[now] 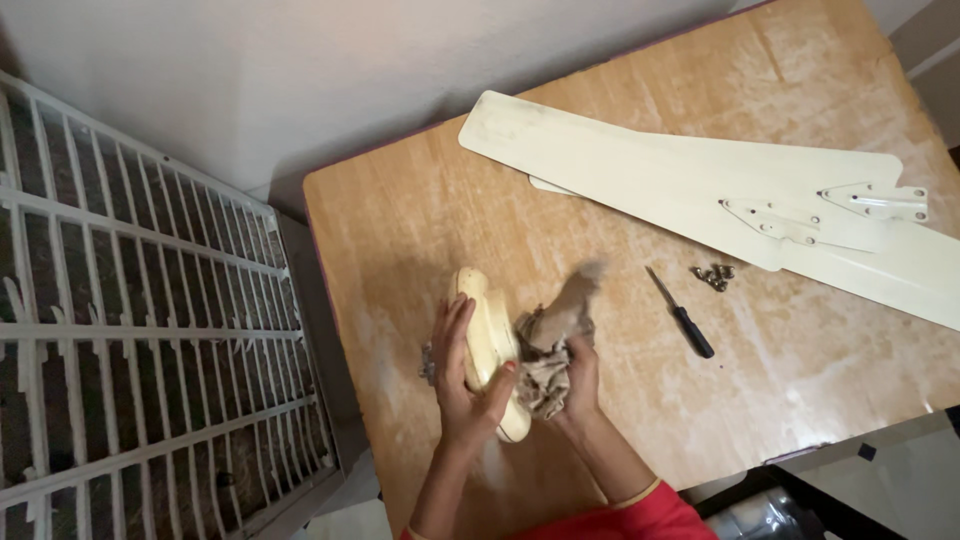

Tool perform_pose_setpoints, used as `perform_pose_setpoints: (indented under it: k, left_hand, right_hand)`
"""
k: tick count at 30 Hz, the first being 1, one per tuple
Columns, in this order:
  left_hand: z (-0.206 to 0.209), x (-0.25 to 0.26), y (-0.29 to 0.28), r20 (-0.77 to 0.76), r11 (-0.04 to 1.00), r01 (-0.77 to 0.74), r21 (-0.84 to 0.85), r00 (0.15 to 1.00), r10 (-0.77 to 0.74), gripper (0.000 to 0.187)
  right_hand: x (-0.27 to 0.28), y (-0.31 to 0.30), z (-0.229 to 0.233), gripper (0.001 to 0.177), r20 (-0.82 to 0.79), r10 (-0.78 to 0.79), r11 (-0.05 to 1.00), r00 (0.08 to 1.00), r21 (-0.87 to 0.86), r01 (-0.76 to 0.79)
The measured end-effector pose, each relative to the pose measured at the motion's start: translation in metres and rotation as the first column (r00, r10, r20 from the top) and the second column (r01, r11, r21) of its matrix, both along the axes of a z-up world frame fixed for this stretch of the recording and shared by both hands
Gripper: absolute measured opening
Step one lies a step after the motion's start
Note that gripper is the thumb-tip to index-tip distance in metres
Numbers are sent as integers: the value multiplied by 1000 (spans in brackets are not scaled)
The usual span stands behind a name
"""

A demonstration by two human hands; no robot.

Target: The person wipes the ceiling fan motor housing and each fan blade with a cloth on a wooden table. They handle the motor housing and three blades one at a time, turning them over to clean both sides before placing them back on the table.

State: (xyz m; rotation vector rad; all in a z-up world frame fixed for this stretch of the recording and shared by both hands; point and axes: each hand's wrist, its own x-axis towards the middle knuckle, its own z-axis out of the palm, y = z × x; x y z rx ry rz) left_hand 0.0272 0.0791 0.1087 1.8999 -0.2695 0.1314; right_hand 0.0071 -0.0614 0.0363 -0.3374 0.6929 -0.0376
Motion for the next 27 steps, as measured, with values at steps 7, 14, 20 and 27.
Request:
perform_pose_setpoints:
  k: [7, 14, 20, 27]
  left_hand:
    - [13, 3, -20, -59, 999, 48, 12, 997, -47, 85]
    - [11, 9, -28, -98, 998, 57, -22, 993, -59, 89]
    - [8, 8, -24, -128, 988, 35, -152, 990, -55, 83]
    - [0, 21, -8, -89, 972, 20, -233, 995, -42, 77]
  right_hand:
    - [6, -9, 7, 26, 30, 41, 913, 999, -408, -25]
    - [-18, -4, 33, 40, 115, 332, 2, 936, -993, 122]
    - [-39, 5, 66, 44, 74, 459, -89, 886, -988, 129]
    - [4, 4, 54, 37, 236, 526, -46, 817, -951, 305]
